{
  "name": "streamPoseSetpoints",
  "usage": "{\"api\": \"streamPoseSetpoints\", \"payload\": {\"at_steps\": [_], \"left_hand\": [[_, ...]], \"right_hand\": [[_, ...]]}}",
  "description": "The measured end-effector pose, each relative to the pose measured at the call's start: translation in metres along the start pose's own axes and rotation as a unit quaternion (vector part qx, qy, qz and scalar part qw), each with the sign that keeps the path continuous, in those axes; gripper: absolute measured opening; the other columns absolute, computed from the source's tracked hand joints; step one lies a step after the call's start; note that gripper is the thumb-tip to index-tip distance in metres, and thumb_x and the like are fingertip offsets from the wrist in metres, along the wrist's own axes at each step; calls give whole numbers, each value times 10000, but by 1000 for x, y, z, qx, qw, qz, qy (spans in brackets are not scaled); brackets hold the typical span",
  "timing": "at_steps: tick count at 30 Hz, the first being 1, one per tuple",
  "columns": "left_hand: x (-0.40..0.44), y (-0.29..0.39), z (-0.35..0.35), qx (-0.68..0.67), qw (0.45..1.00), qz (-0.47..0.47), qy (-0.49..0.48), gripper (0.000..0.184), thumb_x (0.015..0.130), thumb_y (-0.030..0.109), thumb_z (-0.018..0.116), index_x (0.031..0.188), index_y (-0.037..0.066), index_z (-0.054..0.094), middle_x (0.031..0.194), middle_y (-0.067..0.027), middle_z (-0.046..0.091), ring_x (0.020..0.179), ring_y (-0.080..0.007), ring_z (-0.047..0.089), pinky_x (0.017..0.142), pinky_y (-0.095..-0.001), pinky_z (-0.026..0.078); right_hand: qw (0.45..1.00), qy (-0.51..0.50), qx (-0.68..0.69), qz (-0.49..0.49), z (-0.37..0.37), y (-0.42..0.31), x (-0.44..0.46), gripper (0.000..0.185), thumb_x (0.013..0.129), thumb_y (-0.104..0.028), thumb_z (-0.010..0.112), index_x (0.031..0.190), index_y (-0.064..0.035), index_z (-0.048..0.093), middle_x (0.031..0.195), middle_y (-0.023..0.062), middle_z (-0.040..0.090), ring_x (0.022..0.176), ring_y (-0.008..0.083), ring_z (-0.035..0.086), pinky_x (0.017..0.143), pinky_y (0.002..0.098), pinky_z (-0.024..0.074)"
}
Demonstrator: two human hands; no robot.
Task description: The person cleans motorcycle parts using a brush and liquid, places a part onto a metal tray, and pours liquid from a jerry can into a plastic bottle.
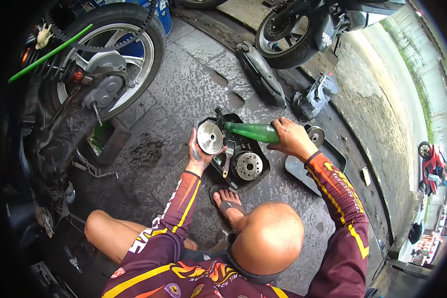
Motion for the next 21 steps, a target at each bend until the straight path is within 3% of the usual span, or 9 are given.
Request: {"api": "streamPoseSetpoints", "payload": {"at_steps": [3, 5, 9, 14, 17, 20, 21], "left_hand": [[7, -12, -5, 8, 1000, -7, 23, 652, 956, 692, 402, 1363, 202, 543, 1293, -82, 606, 1126, -302, 622, 845, -635, 522], [10, -19, -6, 51, 998, -18, 23, 662, 933, 708, 422, 1356, 217, 559, 1325, -46, 591, 1191, -295, 574, 867, -650, 496], [9, -25, 0, 50, 997, -41, 44, 707, 925, 729, 412, 1404, 223, 530, 1400, -40, 554, 1257, -319, 528, 926, -692, 418], [11, -23, 6, 70, 996, -25, 41, 740, 922, 750, 394, 1419, 217, 524, 1410, -50, 560, 1273, -311, 535, 970, -687, 391], [49, -34, -10, 39, 998, -7, -44, 835, 897, 803, 377, 1407, 159, 529, 1368, -102, 595, 1190, -350, 609, 949, -655, 468], [36, -31, -6, 16, 999, -37, 8, 859, 885, 825, 357, 1368, 144, 559, 1337, -116, 610, 1165, -350, 622, 903, -633, 516], [36, -30, -4, -12, 998, -53, -28, 687, 918, 701, 495, 1314, 148, 596, 1265, -109, 647, 1155, -338, 632, 880, -629, 532]], "right_hand": [[996, -52, -70, -7, -35, -27, -8, 576, 689, -354, 848, 1082, -32, 578, 991, 168, 642, 976, 351, 647, 811, 458, 531], [989, -15, -137, -54, -54, -46, -10, 497, 687, -325, 848, 996, -20, 608, 879, 156, 687, 867, 343, 699, 745, 449, 563], [976, -2, -198, -85, -78, -78, -2, 353, 736, -257, 798, 934, -16, 632, 816, 154, 697, 773, 335, 716, 645, 431, 570], [963, 35, -256, -78, -86, -91, 6, 286, 740, -242, 776, 881, -27, 649, 735, 146, 697, 713, 337, 719, 619, 430, 567], [970, 17, -236, -57, -91, -96, 5, 253, 735, -215, 761, 870, -31, 651, 746, 153, 697, 727, 340, 719, 627, 440, 565], [967, 18, -252, -45, -91, -89, 3, 271, 726, -228, 772, 868, -32, 651, 749, 155, 696, 742, 343, 719, 632, 442, 564], [969, 17, -244, -34, -92, -87, 2, 297, 711, -249, 788, 866, -34, 654, 754, 157, 697, 753, 346, 719, 633, 441, 562]]}}
Point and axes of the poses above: each hand's wrist, its own x-axis towards the middle knuckle, its own z-axis out of the palm, y = z × x, the point moved 8 cm from there along x, towards the middle knuckle
